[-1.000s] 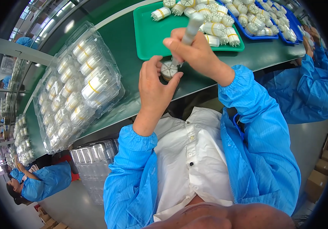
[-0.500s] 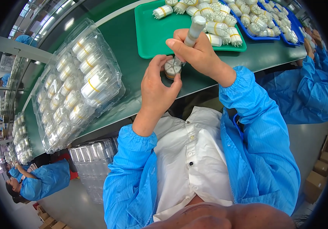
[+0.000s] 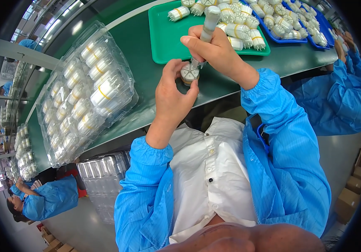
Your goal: The person assembles small white plastic components by hand, then places the assembled components into green trays.
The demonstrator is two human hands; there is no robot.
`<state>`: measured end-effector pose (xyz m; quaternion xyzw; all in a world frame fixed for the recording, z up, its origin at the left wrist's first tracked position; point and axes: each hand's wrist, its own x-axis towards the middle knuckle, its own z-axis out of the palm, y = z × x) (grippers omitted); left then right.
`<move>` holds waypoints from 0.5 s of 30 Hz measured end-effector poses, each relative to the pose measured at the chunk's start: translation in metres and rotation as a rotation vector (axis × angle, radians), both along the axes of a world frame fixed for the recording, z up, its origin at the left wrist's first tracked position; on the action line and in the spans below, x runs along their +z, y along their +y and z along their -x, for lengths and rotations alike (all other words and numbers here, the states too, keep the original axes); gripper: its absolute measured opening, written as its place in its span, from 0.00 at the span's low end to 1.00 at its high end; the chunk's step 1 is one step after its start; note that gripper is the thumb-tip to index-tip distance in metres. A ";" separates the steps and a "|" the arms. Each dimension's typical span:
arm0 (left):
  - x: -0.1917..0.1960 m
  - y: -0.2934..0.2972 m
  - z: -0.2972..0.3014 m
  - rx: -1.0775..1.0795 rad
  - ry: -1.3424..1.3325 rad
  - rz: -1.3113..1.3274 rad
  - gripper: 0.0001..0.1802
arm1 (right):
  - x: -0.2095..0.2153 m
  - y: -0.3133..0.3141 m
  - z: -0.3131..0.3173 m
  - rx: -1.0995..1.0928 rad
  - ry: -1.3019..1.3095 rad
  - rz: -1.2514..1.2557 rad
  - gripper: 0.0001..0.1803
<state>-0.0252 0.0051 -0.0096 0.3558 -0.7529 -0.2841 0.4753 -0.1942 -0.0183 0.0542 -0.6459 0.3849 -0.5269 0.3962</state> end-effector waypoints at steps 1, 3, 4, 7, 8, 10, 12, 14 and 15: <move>0.000 -0.001 0.000 0.001 0.001 -0.001 0.35 | -0.002 -0.002 0.002 0.000 -0.004 -0.003 0.23; 0.000 -0.003 0.001 -0.002 -0.020 -0.002 0.34 | -0.006 -0.006 0.003 0.001 -0.007 -0.006 0.23; -0.001 -0.004 0.001 -0.001 -0.020 -0.002 0.34 | -0.007 -0.007 0.003 -0.004 0.010 0.000 0.23; -0.001 -0.003 0.001 -0.016 -0.006 -0.035 0.34 | -0.011 -0.009 0.002 -0.004 0.020 0.009 0.23; 0.001 -0.003 0.002 -0.015 -0.001 -0.027 0.33 | -0.012 -0.008 0.001 0.000 0.014 0.010 0.22; 0.004 -0.001 0.002 -0.017 0.005 -0.019 0.33 | -0.016 -0.005 0.000 -0.010 0.025 0.015 0.22; 0.008 -0.001 0.002 0.126 -0.221 0.031 0.34 | -0.014 -0.002 0.002 -0.026 0.039 0.024 0.22; 0.002 -0.001 0.000 0.085 -0.125 -0.018 0.34 | -0.008 0.001 0.001 0.010 -0.030 0.009 0.22; 0.000 -0.002 0.000 0.041 -0.030 -0.068 0.34 | -0.006 -0.001 0.001 0.011 -0.031 0.010 0.22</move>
